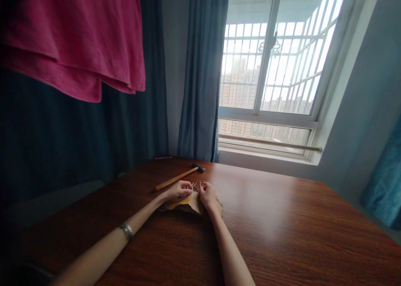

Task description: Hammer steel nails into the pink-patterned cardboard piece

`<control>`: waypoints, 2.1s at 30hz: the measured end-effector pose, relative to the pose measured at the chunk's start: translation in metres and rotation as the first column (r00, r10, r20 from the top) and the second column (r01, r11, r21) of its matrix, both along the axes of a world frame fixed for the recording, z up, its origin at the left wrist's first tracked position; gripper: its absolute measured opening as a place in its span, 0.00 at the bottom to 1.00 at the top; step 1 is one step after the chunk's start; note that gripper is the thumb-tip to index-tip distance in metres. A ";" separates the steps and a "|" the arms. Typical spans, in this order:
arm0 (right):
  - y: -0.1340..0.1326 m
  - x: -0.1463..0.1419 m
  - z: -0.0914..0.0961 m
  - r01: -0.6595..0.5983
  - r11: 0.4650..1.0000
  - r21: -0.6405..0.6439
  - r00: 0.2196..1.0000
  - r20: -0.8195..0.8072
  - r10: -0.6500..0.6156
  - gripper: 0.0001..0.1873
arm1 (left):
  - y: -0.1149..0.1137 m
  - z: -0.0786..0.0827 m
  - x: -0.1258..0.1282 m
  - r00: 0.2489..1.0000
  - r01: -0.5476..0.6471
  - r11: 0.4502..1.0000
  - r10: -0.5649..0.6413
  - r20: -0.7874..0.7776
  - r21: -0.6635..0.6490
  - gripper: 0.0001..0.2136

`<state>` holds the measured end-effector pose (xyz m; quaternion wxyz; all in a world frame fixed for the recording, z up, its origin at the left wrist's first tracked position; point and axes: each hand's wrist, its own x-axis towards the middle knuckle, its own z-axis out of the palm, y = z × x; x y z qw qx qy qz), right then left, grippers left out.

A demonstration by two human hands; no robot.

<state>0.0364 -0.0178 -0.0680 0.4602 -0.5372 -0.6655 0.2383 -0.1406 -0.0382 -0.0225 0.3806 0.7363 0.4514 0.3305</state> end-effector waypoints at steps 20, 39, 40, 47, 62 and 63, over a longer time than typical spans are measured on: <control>-0.017 -0.001 0.012 -0.046 0.997 0.066 0.998 0.047 0.043 0.15 | 0.021 -0.018 -0.003 0.943 -0.308 0.947 0.317 0.101 -0.093 0.13; -0.023 0.060 0.056 -0.239 0.932 -0.271 0.840 0.423 0.338 0.12 | 0.012 0.005 -0.027 0.866 -0.131 0.968 0.216 -0.451 0.213 0.11; -0.022 0.061 0.057 -0.255 0.923 -0.288 0.831 0.423 0.361 0.12 | 0.011 0.007 -0.027 0.881 -0.101 0.981 0.165 -0.444 0.165 0.11; -0.032 0.039 0.056 -0.307 0.928 -0.212 0.825 0.427 0.371 0.08 | -0.002 0.016 -0.015 0.938 0.073 0.996 -0.049 -0.343 0.057 0.12; -0.036 0.042 0.062 -0.319 0.939 -0.128 0.819 0.461 0.341 0.18 | 0.020 0.009 -0.031 0.964 -0.206 0.959 0.233 -0.128 0.196 0.13; -0.037 0.046 0.061 -0.333 0.930 -0.152 0.805 0.468 0.365 0.20 | 0.019 0.008 -0.032 0.966 -0.182 0.970 0.206 -0.154 0.159 0.13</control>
